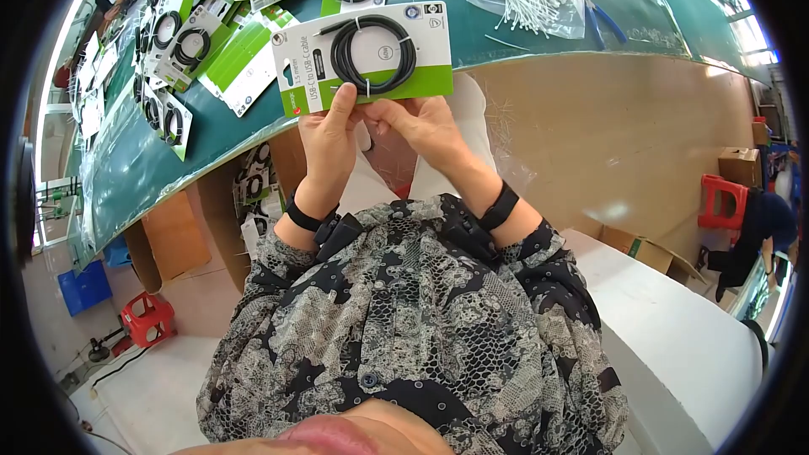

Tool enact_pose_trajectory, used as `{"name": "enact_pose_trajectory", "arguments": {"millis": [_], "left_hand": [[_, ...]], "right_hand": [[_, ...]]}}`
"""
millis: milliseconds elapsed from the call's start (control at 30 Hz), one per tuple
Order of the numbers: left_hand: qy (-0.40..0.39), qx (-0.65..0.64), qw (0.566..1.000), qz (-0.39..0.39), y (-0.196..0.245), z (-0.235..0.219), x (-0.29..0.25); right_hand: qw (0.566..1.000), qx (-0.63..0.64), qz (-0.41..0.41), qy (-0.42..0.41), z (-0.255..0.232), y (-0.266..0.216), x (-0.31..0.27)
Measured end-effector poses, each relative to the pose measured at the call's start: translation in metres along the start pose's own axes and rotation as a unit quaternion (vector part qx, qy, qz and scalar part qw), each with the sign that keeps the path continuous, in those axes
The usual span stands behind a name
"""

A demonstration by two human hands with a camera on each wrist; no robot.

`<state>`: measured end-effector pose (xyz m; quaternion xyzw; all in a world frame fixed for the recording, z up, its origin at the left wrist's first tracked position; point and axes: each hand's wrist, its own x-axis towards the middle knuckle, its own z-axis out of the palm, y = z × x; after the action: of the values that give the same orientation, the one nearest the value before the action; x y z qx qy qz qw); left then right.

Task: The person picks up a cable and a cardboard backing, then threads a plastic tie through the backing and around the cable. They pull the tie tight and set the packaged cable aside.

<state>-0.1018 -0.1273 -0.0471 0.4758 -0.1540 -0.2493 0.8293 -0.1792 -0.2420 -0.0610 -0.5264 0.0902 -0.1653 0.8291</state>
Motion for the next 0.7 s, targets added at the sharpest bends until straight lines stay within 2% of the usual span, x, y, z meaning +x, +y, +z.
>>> {"name": "enact_pose_trajectory", "arguments": {"millis": [33, 67, 167, 200, 300, 467, 600, 700], "left_hand": [[-0.004, -0.001, 1.000, 0.010, 0.001, 0.000, 0.001], [-0.007, -0.002, 1.000, 0.019, 0.002, 0.000, 0.001], [0.008, 0.012, 1.000, 0.008, 0.006, 0.002, 0.002], [0.015, 0.018, 1.000, 0.002, 0.007, 0.001, 0.002], [0.008, 0.012, 1.000, -0.007, 0.004, -0.002, -0.001], [-0.006, 0.025, 1.000, -0.008, 0.002, -0.008, -0.002], [-0.014, 0.028, 0.999, -0.018, 0.012, -0.005, -0.007], [-0.032, 0.015, 0.999, -0.029, 0.016, -0.013, -0.003]], "right_hand": [[0.999, -0.031, -0.003, -0.042, -0.005, 0.001, 0.001], [0.999, -0.030, -0.001, -0.043, -0.011, 0.005, 0.002], [0.982, -0.181, -0.036, -0.048, -0.027, 0.021, 0.004], [0.982, -0.180, -0.035, -0.048, -0.023, 0.020, 0.005], [0.929, -0.310, -0.195, 0.053, -0.002, 0.014, 0.009], [0.954, -0.232, -0.188, 0.033, 0.007, 0.005, 0.009], [0.930, -0.299, -0.212, 0.017, 0.009, 0.007, 0.015], [0.920, -0.308, -0.235, -0.058, -0.009, 0.029, 0.032]]}}
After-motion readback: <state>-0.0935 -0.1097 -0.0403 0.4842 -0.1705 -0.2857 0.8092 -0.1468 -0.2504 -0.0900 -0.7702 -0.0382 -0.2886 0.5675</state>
